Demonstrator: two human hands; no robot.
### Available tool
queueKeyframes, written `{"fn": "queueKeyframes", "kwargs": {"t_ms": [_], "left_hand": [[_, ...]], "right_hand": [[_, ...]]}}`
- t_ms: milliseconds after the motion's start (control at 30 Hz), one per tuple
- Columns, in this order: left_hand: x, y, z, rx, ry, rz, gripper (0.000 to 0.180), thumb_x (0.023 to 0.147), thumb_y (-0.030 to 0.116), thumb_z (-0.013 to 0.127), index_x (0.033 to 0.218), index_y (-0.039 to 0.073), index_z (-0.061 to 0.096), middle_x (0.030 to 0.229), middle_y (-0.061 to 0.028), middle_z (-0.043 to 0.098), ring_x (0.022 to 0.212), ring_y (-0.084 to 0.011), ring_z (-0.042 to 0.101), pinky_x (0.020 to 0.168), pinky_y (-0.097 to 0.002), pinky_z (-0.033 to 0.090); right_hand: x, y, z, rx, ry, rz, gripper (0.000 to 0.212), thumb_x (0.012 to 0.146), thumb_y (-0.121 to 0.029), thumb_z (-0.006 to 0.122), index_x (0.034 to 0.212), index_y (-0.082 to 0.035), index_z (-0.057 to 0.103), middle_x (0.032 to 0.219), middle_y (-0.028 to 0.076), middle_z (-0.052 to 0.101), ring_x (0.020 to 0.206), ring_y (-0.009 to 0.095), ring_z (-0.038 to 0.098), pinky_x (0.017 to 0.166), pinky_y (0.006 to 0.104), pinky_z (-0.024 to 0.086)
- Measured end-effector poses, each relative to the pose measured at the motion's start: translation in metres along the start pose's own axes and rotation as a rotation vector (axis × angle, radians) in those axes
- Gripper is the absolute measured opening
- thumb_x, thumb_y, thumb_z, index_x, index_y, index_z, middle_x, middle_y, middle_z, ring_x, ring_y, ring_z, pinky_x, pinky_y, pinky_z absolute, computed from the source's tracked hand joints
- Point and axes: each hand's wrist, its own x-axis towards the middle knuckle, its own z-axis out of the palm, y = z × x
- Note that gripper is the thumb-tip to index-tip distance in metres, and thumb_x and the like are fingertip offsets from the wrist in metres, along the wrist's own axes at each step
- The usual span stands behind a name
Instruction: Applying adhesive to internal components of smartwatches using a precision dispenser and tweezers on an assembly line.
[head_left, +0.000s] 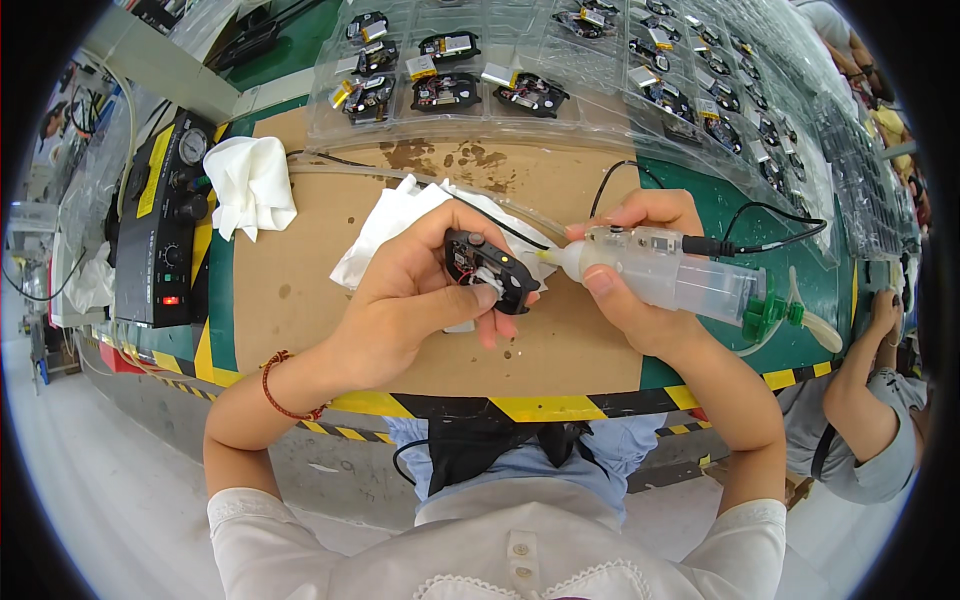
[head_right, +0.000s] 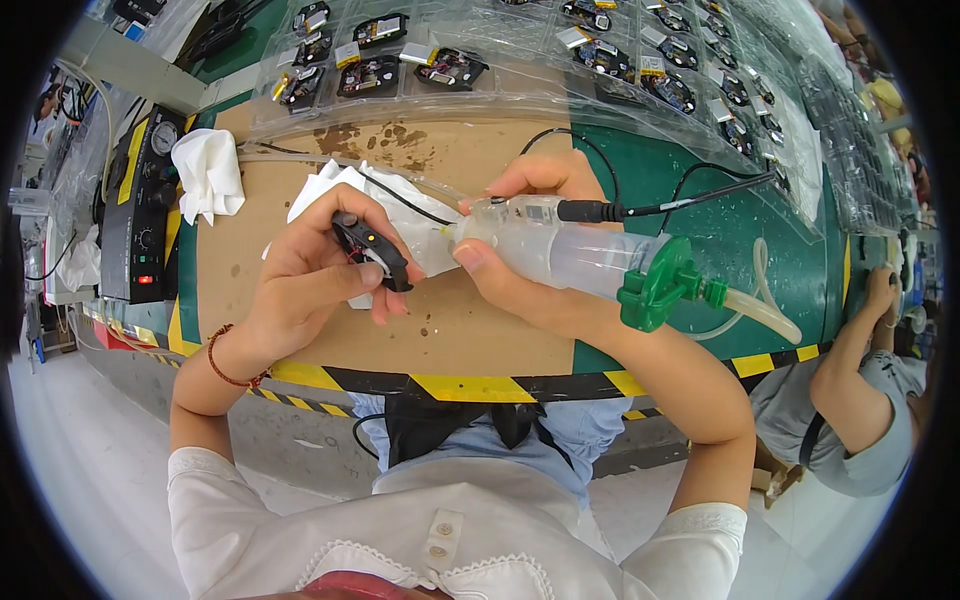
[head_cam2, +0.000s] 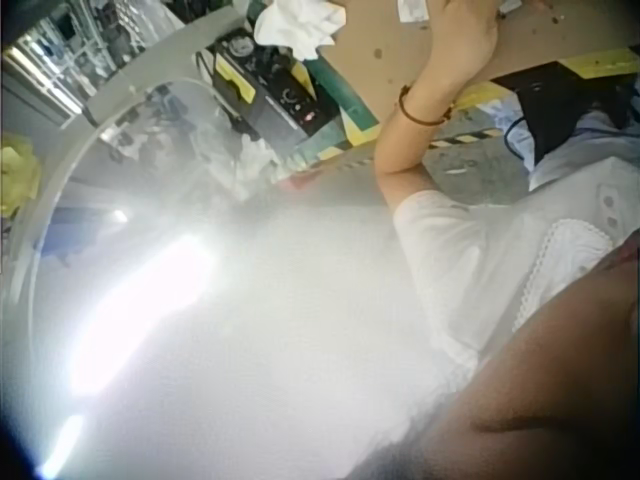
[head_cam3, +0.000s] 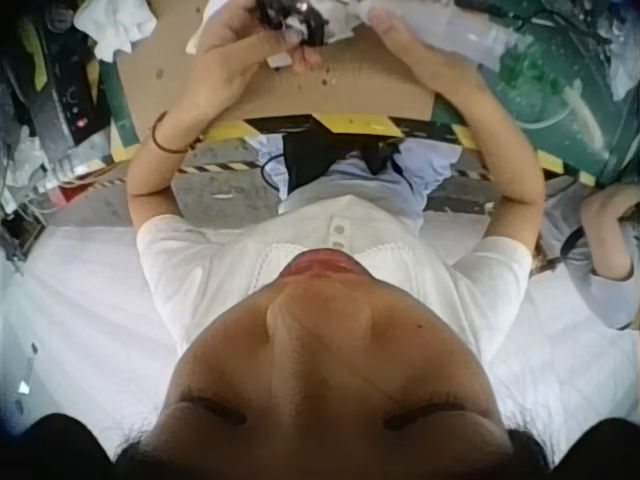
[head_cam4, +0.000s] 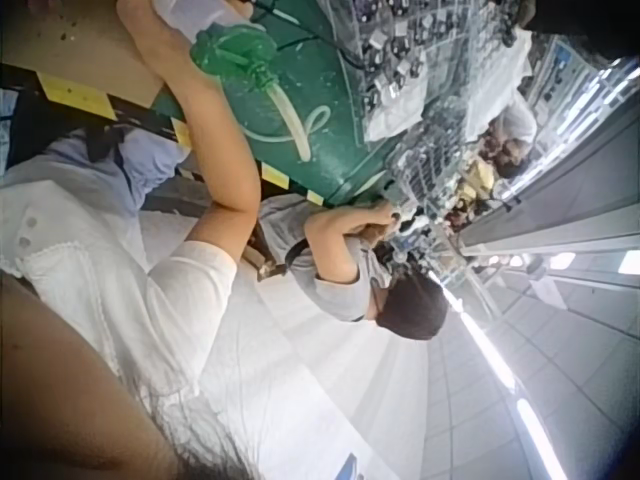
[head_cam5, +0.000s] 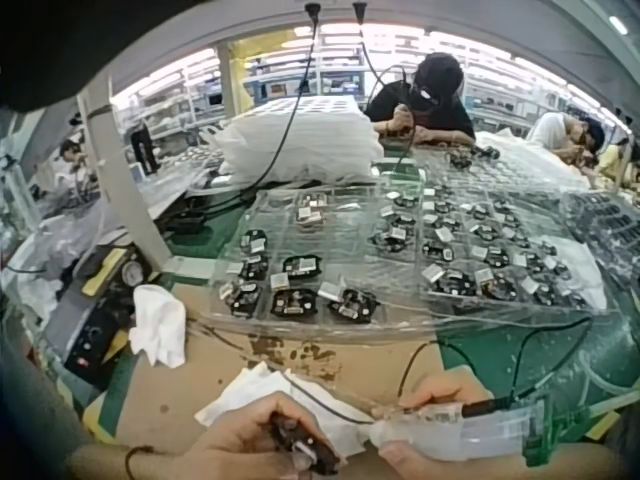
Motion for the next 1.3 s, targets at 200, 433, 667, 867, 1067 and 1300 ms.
{"fn": "queueKeyframes", "kwargs": {"t_ms": [200,433,667,867,1067,1300], "left_hand": [[-0.0012,0.0001,-0.0004,0.019,-0.011,-0.010,0.020,0.087,-0.005,0.045,0.106,0.002,0.043,0.096,-0.0163,0.061,0.075,-0.0157,0.062,0.067,-0.0273,0.050],[-0.0008,-0.0005,-0.0014,0.004,0.007,0.018,0.022,0.080,-0.008,0.043,0.100,0.002,0.046,0.087,-0.0116,0.059,0.072,-0.0155,0.061,0.061,-0.0268,0.048],[0.0001,0.0002,0.0020,0.066,0.076,0.038,0.023,0.071,-0.006,0.043,0.092,0.002,0.044,0.083,-0.0180,0.063,0.062,-0.0179,0.059,0.051,-0.0251,0.046],[0.0000,0.0016,0.0038,0.079,0.092,0.025,0.024,0.070,-0.006,0.041,0.092,0.002,0.044,0.082,-0.0183,0.063,0.061,-0.0184,0.059,0.050,-0.0249,0.045],[-0.0004,0.0005,0.0040,0.071,0.101,0.021,0.025,0.069,-0.005,0.040,0.092,0.002,0.044,0.081,-0.0186,0.062,0.060,-0.0185,0.058,0.048,-0.0249,0.043],[-0.0025,-0.0018,-0.0025,0.022,0.012,0.073,0.021,0.076,-0.007,0.040,0.094,0.002,0.047,0.085,-0.0131,0.061,0.062,-0.0113,0.054,0.056,-0.0229,0.043]], "right_hand": [[0.0003,-0.0010,-0.0002,-0.005,-0.004,0.006,0.042,0.077,-0.010,0.065,0.106,-0.004,0.035,0.099,0.009,0.046,0.094,0.021,0.061,0.078,0.0329,0.051],[0.0003,-0.0008,0.0002,0.005,0.000,0.007,0.042,0.077,-0.011,0.066,0.106,-0.005,0.035,0.099,0.009,0.046,0.094,0.021,0.061,0.078,0.0326,0.051],[0.0001,-0.0009,-0.0014,-0.012,-0.018,0.016,0.043,0.076,-0.010,0.066,0.106,-0.005,0.036,0.100,0.009,0.046,0.094,0.021,0.061,0.079,0.0332,0.051],[-0.0002,0.0003,-0.0012,-0.011,-0.011,0.007,0.043,0.076,-0.010,0.066,0.106,-0.005,0.036,0.099,0.009,0.047,0.094,0.021,0.061,0.079,0.0327,0.051],[-0.0005,0.0013,-0.0015,-0.016,-0.014,-0.003,0.043,0.076,-0.011,0.067,0.106,-0.005,0.036,0.099,0.009,0.047,0.093,0.021,0.061,0.078,0.0321,0.051],[0.0002,0.0001,-0.0002,-0.021,-0.010,0.006,0.044,0.076,-0.011,0.068,0.106,-0.004,0.036,0.099,0.009,0.047,0.093,0.021,0.061,0.078,0.0322,0.051]]}}
